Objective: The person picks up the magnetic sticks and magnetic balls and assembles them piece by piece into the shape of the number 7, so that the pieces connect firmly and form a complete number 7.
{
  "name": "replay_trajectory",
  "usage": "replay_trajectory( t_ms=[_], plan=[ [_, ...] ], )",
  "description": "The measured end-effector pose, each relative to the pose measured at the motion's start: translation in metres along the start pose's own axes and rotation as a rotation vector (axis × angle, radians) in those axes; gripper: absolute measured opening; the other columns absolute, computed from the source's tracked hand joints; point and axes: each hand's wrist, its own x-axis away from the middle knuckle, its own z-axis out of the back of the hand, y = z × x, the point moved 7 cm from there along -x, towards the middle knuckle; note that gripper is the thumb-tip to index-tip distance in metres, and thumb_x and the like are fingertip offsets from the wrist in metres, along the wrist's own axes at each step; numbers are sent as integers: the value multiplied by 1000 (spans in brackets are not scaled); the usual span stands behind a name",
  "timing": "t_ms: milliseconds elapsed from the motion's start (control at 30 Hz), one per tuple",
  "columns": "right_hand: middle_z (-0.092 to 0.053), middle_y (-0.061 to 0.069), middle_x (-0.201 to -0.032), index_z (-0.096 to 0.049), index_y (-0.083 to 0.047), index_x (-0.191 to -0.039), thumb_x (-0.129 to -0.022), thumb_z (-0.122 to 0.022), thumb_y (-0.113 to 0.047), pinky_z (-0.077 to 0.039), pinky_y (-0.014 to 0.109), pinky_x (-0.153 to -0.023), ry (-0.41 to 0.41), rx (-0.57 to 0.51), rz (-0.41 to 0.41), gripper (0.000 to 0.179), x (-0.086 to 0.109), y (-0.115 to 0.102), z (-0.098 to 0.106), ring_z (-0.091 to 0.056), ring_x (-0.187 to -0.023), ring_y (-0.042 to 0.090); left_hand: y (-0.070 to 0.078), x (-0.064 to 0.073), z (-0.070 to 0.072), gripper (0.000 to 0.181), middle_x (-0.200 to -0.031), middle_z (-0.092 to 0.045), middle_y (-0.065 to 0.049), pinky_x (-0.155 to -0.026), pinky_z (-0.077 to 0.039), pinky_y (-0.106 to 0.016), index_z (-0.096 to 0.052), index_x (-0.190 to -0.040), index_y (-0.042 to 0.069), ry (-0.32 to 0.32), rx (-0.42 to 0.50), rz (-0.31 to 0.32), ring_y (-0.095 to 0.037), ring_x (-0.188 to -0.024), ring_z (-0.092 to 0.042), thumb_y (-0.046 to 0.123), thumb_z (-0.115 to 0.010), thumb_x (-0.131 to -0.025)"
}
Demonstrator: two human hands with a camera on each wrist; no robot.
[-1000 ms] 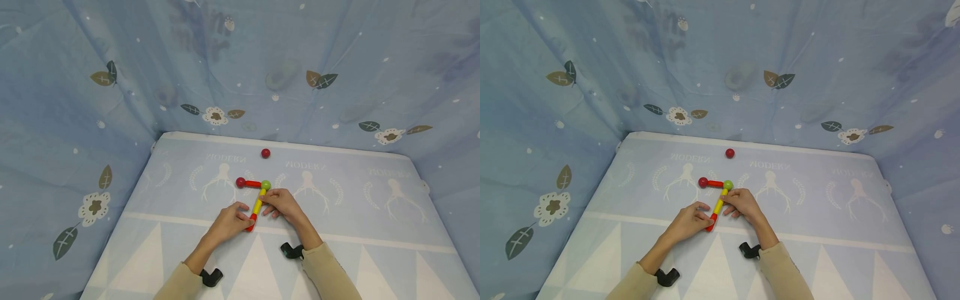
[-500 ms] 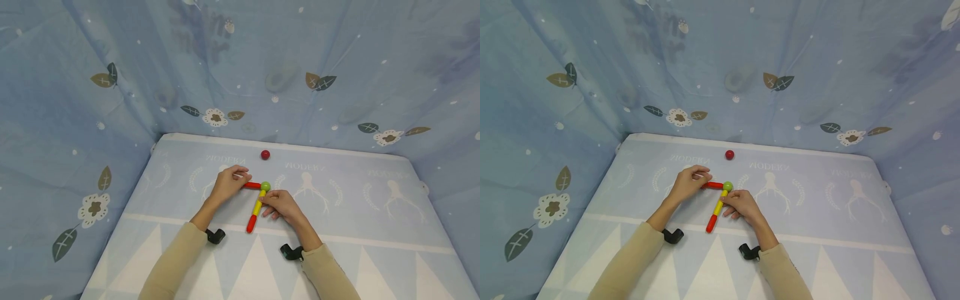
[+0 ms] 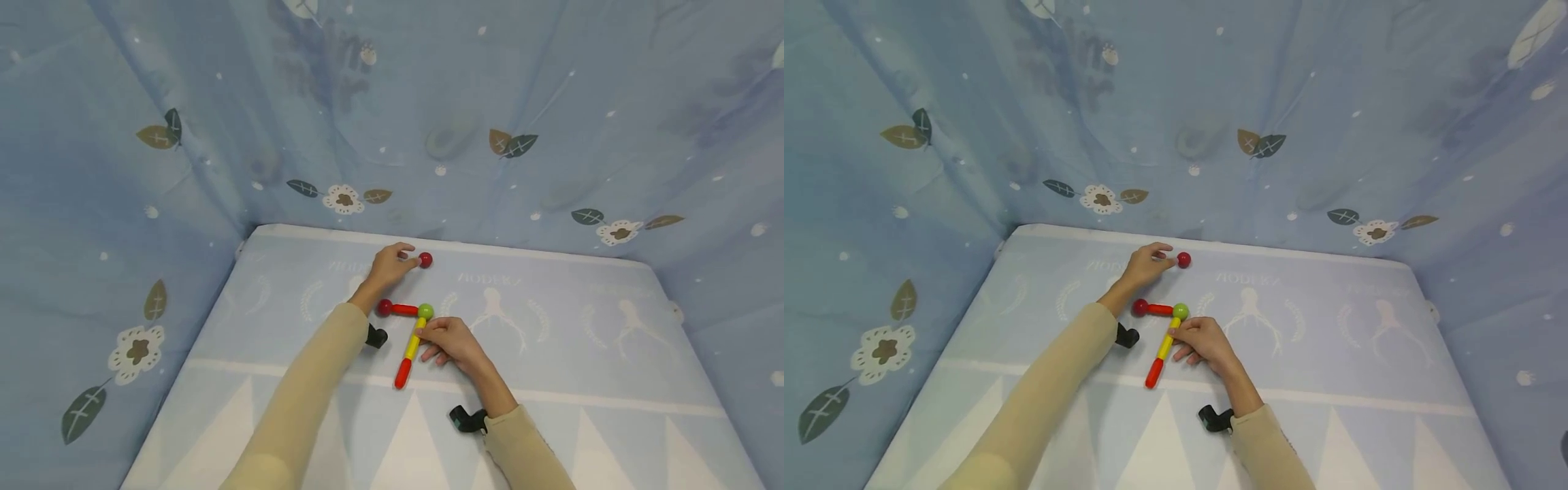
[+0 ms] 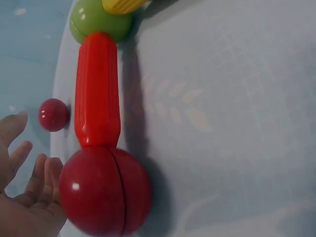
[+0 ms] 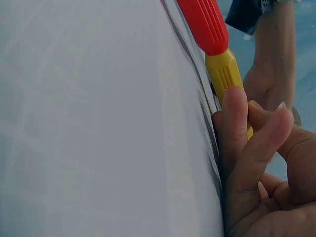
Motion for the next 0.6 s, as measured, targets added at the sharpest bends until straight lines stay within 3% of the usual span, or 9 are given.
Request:
replay_trajectory(
  t_ms=[233,600],
  plan=[
    [-71,17,-87,-68,5,-101,-91,-76,-26,-47,25,-42,-4,-7,19,34,1,0,-1,-70,-59,24,-1,-10,-17,44,-128,-61,-13,-98,-46,-40,-62,-135,12,-54,-121,57,-26,-115,-57,30,-70,-96],
    [-71,17,-86,-68,4,-100,-92,-75,-25,-47,25,-43,-18,-14,18,31,1,-2,-2,-70,-58,23,5,-12,-23,39,-128,-60,-14,-104,-39,-45,-65,-131,15,-46,-243,35,-32,-123,-50,31,-69,-96]
  ],
)
